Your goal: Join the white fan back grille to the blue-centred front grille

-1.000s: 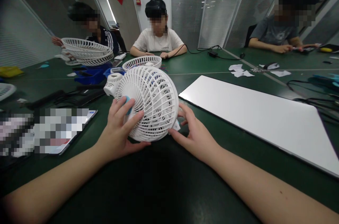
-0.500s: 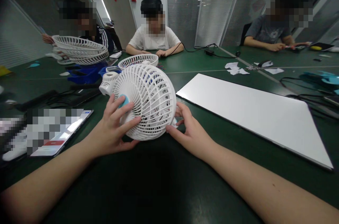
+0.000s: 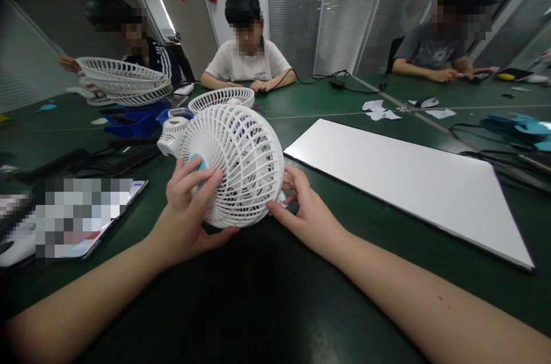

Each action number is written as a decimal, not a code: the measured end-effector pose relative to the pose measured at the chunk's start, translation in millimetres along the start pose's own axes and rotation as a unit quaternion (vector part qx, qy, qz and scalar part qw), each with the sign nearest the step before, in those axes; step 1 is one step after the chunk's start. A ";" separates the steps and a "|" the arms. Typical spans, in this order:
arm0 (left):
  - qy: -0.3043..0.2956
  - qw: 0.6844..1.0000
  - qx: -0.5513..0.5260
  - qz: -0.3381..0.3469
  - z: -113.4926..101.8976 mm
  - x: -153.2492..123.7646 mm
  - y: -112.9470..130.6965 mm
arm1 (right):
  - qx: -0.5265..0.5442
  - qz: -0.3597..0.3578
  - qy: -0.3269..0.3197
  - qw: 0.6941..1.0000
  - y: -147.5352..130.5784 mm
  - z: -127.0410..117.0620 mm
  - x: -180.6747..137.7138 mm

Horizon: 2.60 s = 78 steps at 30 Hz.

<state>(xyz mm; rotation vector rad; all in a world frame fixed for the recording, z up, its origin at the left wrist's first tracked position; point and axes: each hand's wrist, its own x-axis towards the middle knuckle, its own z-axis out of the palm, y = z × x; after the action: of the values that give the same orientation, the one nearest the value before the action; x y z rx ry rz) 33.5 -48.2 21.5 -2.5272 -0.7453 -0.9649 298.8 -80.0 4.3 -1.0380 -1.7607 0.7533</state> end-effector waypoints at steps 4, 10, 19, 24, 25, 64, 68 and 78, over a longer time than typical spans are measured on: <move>0.001 1.000 -0.005 0.017 1.5 -0.5 -0.3 | -0.003 -0.004 -0.010 1.000 -0.1 0.0 -0.3; -0.022 0.996 -0.024 0.085 -4.3 -4.9 -19.0 | 0.001 -0.008 -0.018 1.000 2.9 -1.6 -1.0; -0.047 0.994 -0.056 0.079 -11.6 -5.1 -22.2 | -0.008 -0.007 -0.012 1.000 2.9 -2.7 0.5; 0.020 0.999 -0.038 0.022 0.2 -3.7 -9.6 | -0.044 -0.020 -0.023 0.999 -1.7 -4.0 2.8; 0.020 0.999 -0.029 0.012 2.1 -3.3 -6.7 | -0.047 -0.021 -0.021 0.998 -2.2 -4.0 3.0; 0.026 0.997 -0.026 0.069 1.8 -5.5 -9.4 | -0.012 -0.008 -0.013 1.000 1.1 -2.9 2.9; 0.038 0.997 -0.009 0.068 3.9 -5.1 -5.3 | -0.003 -0.004 -0.013 1.000 0.9 -3.0 2.9; 0.024 0.997 -0.012 0.072 4.7 -5.9 -7.6 | -0.012 0.004 -0.009 1.000 -6.3 0.6 5.0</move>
<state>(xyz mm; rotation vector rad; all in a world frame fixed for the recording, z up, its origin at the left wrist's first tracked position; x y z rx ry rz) 27.8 -42.0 15.0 -2.5286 -0.5331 -0.9876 295.1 -78.5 11.3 -1.0575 -1.7853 0.7511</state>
